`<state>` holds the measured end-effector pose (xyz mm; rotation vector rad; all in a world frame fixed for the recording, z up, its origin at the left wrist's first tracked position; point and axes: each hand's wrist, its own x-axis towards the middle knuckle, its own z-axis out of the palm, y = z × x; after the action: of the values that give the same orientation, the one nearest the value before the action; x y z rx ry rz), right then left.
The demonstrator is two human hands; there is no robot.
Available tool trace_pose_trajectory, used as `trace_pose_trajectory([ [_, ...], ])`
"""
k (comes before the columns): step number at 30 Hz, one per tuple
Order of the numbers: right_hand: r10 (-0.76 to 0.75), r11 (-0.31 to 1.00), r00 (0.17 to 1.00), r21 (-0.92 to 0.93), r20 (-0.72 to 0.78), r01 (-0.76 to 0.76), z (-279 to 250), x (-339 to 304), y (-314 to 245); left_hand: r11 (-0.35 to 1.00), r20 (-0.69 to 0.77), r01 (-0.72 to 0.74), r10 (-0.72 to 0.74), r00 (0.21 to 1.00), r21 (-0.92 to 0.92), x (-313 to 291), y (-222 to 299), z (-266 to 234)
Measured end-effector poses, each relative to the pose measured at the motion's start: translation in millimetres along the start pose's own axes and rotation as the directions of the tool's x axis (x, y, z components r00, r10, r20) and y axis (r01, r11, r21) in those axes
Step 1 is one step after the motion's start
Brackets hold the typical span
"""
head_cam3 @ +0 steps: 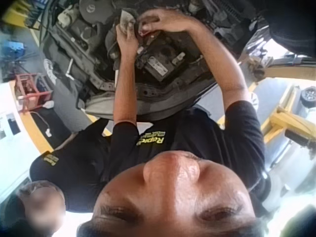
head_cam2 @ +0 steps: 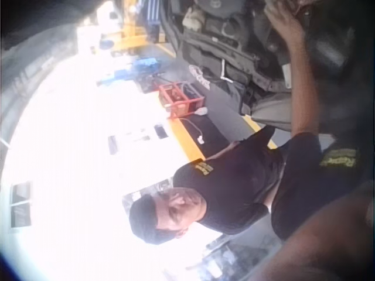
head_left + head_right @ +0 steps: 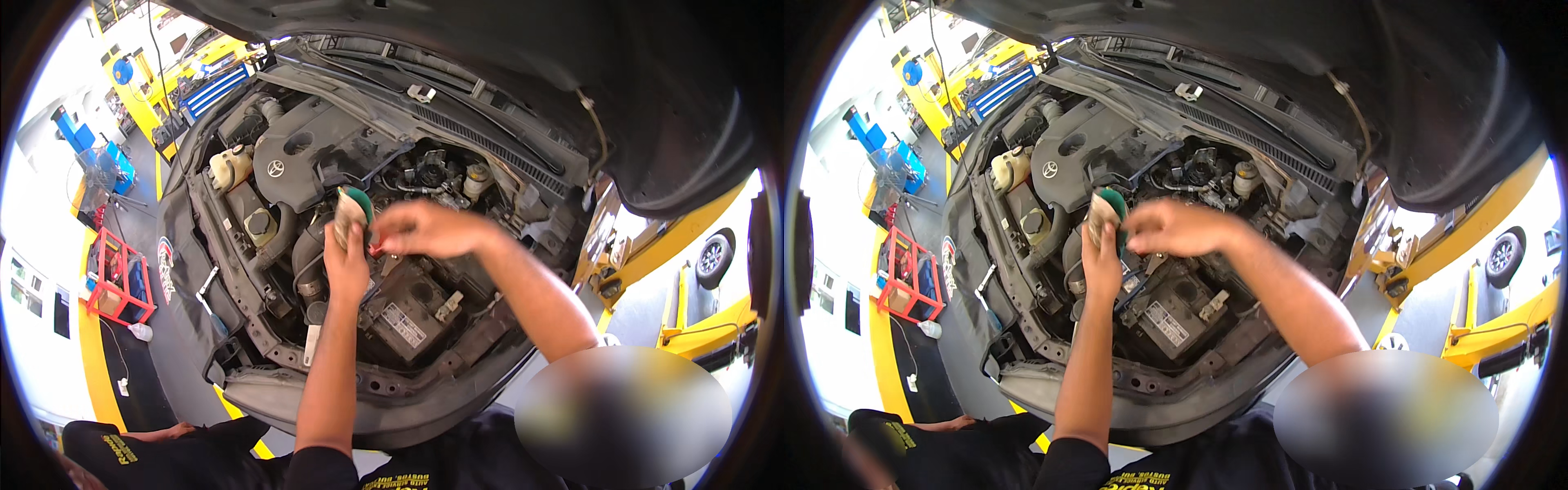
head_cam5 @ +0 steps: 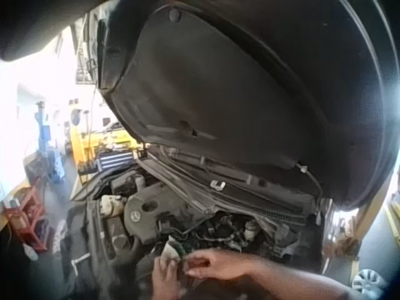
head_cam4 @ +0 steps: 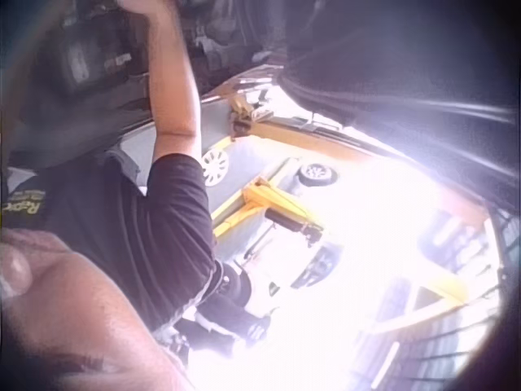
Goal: The person removes a cylindrical engine component, wipes it with a cloth, and reinstalls it into the engine bay. They then use a wrench to tighten a bolt near the battery and continue adjusting parts within the engine compartment.
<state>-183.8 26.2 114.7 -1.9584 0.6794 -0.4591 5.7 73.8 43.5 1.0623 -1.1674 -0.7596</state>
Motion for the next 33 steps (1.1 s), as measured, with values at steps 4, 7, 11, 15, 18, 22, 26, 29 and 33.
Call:
trace_pose_trajectory([
  [4,-0.250,0.648,0.765,-0.690,-0.593,-0.323,-119,53,17,0.975,0.099,-0.028,0.006,0.995,0.219,-36,-27,-17],
  [7,-0.231,0.452,0.809,-0.796,-0.541,-0.403,-206,83,61,0.921,0.100,-0.083,0.048,0.994,0.380,-50,-49,-13],
  [11,-0.098,0.318,0.908,-0.877,-0.407,-0.359,-251,125,92,0.916,0.129,-0.104,0.058,0.990,0.386,-46,-36,-26],
  [15,-0.081,0.340,0.945,-0.900,-0.317,-0.273,-257,145,102,0.933,0.097,0.027,-0.066,0.993,0.360,-51,-47,-33],
  [18,-0.036,0.475,0.961,-0.851,-0.274,-0.225,-269,147,108,0.907,0.134,0.030,-0.094,0.986,0.421,-52,-40,-31],
  [22,-0.166,0.409,0.937,-0.886,-0.306,-0.217,-270,135,120,0.947,0.159,0.107,-0.161,0.974,0.302,-54,-51,-31],
  [26,-0.154,0.507,0.929,-0.834,-0.337,-0.218,-269,137,121,0.982,0.116,0.137,-0.153,0.981,0.130,-55,-57,-30],
  [29,-0.093,0.652,0.909,-0.715,-0.406,-0.252,-274,139,126,0.978,0.118,0.209,-0.208,0.971,0.005,-56,-61,-31],
  [33,-0.016,0.801,0.859,-0.521,-0.512,-0.295,-277,129,129,0.934,0.131,0.332,-0.316,0.940,-0.131,-48,-48,-31],
])
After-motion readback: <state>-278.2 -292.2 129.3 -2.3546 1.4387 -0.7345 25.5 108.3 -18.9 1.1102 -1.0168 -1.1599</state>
